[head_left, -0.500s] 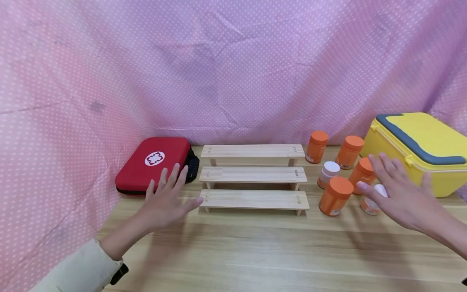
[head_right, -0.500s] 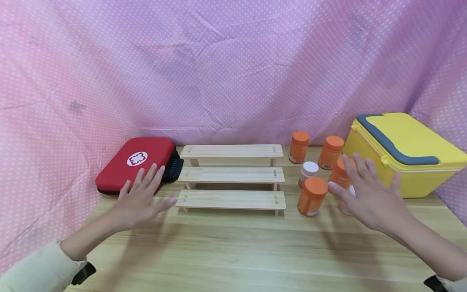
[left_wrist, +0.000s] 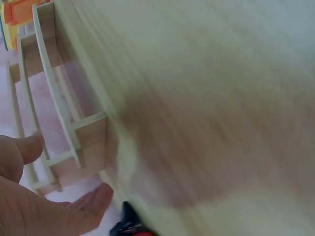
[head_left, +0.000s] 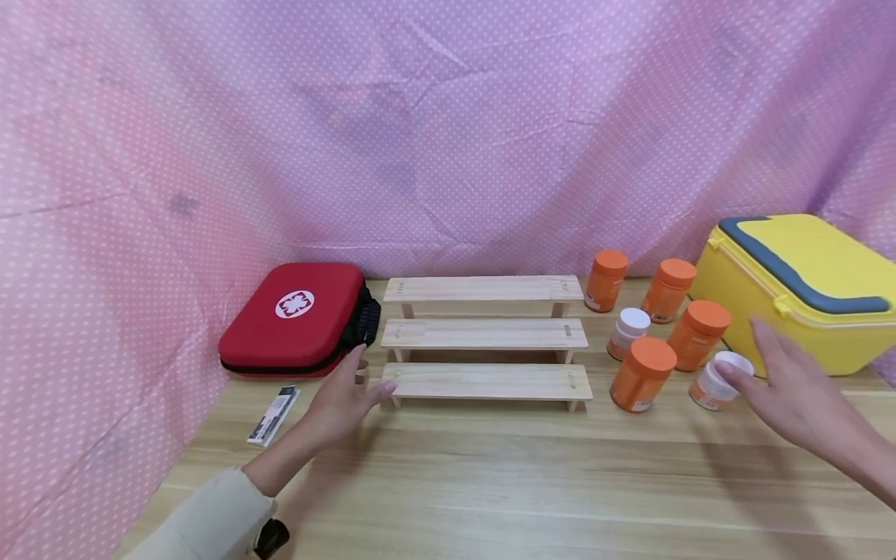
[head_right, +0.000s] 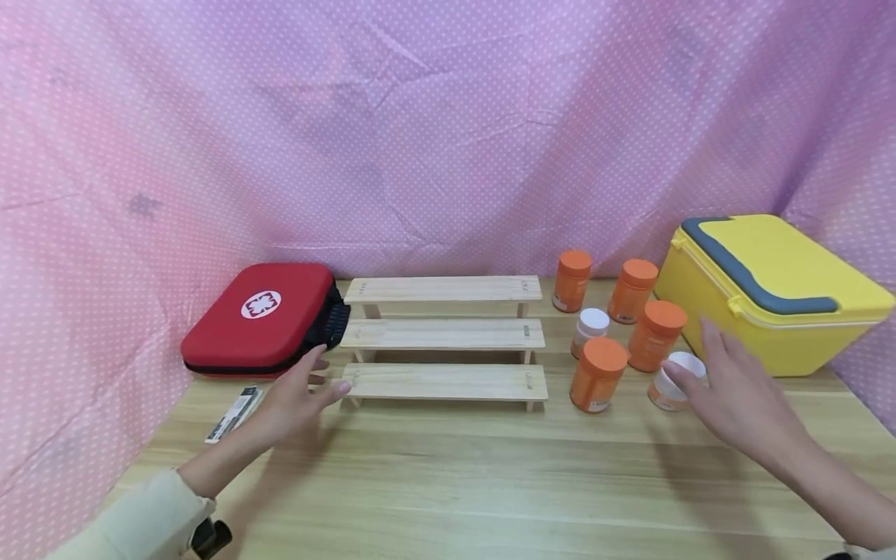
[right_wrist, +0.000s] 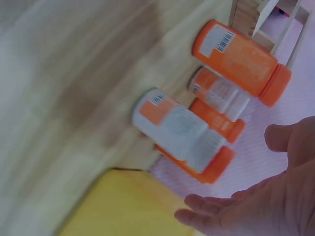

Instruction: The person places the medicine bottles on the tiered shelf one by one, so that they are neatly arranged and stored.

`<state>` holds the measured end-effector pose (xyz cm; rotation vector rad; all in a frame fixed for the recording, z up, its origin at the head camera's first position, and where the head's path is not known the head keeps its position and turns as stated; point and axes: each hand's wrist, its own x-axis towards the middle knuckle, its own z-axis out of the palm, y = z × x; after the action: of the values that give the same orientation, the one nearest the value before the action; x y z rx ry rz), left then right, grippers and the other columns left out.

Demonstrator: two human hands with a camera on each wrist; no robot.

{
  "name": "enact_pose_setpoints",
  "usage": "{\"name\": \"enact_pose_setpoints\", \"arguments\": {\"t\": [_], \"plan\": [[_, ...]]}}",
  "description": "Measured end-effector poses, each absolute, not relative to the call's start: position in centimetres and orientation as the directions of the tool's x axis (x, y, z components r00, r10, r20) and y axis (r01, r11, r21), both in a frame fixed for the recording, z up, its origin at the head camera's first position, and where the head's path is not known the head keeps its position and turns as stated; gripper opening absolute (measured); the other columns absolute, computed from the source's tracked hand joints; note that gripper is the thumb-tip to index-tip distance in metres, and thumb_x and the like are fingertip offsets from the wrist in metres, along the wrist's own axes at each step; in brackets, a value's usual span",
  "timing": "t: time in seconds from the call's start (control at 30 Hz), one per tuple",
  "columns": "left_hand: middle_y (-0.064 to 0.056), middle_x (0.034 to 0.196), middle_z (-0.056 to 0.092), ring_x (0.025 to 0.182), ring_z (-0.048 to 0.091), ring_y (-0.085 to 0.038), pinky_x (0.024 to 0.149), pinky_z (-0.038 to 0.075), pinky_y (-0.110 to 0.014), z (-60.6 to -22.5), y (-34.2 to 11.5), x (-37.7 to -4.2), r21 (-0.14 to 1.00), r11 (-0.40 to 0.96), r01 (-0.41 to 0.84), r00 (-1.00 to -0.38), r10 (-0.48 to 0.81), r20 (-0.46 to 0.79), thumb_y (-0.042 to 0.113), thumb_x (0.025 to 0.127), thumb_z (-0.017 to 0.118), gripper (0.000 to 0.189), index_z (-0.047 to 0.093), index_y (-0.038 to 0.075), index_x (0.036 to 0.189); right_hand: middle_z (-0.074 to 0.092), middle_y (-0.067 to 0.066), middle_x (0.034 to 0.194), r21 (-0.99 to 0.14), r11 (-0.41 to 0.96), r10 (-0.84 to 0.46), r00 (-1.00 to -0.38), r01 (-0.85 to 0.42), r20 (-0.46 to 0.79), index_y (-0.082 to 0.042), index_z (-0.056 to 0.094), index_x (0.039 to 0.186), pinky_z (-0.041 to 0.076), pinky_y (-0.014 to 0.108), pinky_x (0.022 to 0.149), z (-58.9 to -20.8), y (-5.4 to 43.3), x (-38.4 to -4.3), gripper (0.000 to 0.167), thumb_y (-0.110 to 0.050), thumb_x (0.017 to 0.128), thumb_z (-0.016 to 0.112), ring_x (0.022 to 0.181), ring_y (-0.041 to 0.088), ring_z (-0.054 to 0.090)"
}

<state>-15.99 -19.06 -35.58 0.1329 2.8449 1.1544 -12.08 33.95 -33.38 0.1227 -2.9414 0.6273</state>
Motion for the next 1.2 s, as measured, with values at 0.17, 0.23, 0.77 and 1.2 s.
{"name": "enact_pose_setpoints", "arguments": {"t": [0.17,0.23,0.77,1.2], "plan": [[-0.024,0.124,0.055,0.11,0.058,-0.035,0.089,0.055,-0.042,-36.9,-19.2,-16.8,0.784,0.62,0.039,-0.994,0.107,-0.035,0.013,0.088,0.071,0.07,0.033,-0.003,0.145,0.034,0.05,0.125,-0.481,0.874,-0.028,-0.997,-0.062,0.078,0.016,0.018,0.141,0.039,0.073,0.082,-34.4,34.7,-12.5,0.075,-0.033,0.098,0.054,0.111,0.065,0.038],[-0.025,0.121,0.057,0.106,0.061,-0.035,0.085,0.056,-0.039,-37.3,-19.2,-16.9,0.816,0.576,0.043,-0.991,0.128,-0.039,0.007,0.087,0.07,0.068,0.036,-0.004,0.144,0.047,0.043,0.115,-0.509,0.859,-0.024,-0.997,-0.06,0.077,0.014,0.031,0.132,0.05,0.059,0.072,-34.9,34.9,-12.6,0.061,-0.03,0.097,0.057,0.1,0.056,0.052],[-0.028,0.12,0.058,0.105,0.059,-0.028,0.082,0.052,-0.023,-38.5,-19.3,-17.5,0.92,0.385,-0.074,-0.973,0.175,-0.151,-0.008,0.089,0.06,0.057,0.038,-0.006,0.141,0.053,0.033,0.101,-0.614,0.773,-0.045,-0.979,-0.159,0.197,0.016,0.043,0.115,0.04,0.006,0.057,-37.0,34.9,-12.9,0.037,-0.006,0.093,0.062,0.078,-0.017,0.039],[-0.026,0.121,0.059,0.102,0.061,-0.025,0.083,0.054,-0.023,-38.8,-19.3,-17.9,0.917,0.378,-0.13,-0.972,0.136,-0.194,-0.007,0.088,0.062,0.058,0.04,-0.004,0.142,0.056,0.03,0.098,-0.628,0.754,-0.022,-0.963,-0.193,0.269,0.014,0.048,0.113,0.04,0.004,0.057,-37.5,35.3,-12.8,0.033,0.001,0.089,0.065,0.077,-0.018,0.042]]}}
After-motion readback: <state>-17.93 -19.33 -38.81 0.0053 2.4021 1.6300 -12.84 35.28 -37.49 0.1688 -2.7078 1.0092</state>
